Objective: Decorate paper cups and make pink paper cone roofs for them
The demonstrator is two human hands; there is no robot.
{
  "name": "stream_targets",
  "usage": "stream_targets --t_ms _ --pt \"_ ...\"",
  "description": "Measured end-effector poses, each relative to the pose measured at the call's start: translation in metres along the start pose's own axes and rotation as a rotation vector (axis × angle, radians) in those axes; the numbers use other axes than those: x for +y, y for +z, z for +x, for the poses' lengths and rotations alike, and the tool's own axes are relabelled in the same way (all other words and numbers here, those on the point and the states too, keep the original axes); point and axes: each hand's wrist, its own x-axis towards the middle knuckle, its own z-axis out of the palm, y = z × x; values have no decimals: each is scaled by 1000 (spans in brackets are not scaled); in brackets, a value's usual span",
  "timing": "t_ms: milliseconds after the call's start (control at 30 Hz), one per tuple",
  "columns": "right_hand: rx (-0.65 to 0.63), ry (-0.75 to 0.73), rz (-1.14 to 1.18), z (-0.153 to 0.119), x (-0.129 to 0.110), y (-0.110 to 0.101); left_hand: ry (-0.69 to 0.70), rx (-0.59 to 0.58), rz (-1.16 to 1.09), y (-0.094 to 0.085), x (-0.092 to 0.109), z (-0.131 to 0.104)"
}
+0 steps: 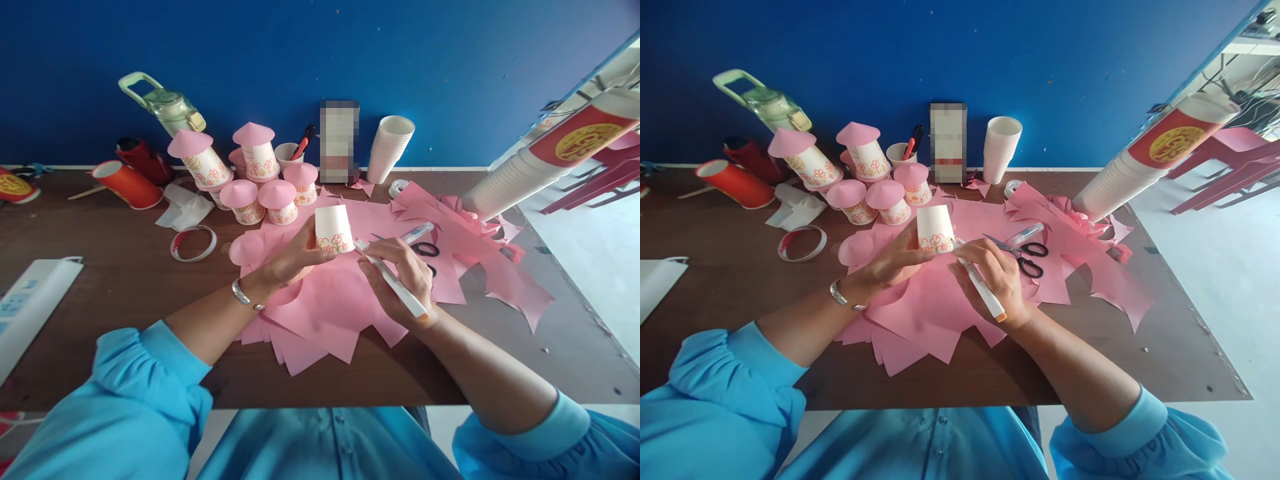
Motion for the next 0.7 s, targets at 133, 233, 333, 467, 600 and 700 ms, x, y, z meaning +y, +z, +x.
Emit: stream_targets --t_ms 133,233,333,467,600,700 --pt "12 63 29 3 1 -1 -6 27 -40 -7 -8 0" --pt "27 83 -10 4 2 0 -1 33 -90 -9 -10 1" --pt "-1 99 -33 4 2 0 -17 37 -123 -10 -11 2" --pt "-55 113 -56 2 4 1 -49 51 -115 -9 -10 1" --pt "-93 141 -69 0 7 1 -62 33 -82 -8 -9 -2" --pt "-129 117 -63 -2 9 1 -73 25 -48 -4 -3 -3"
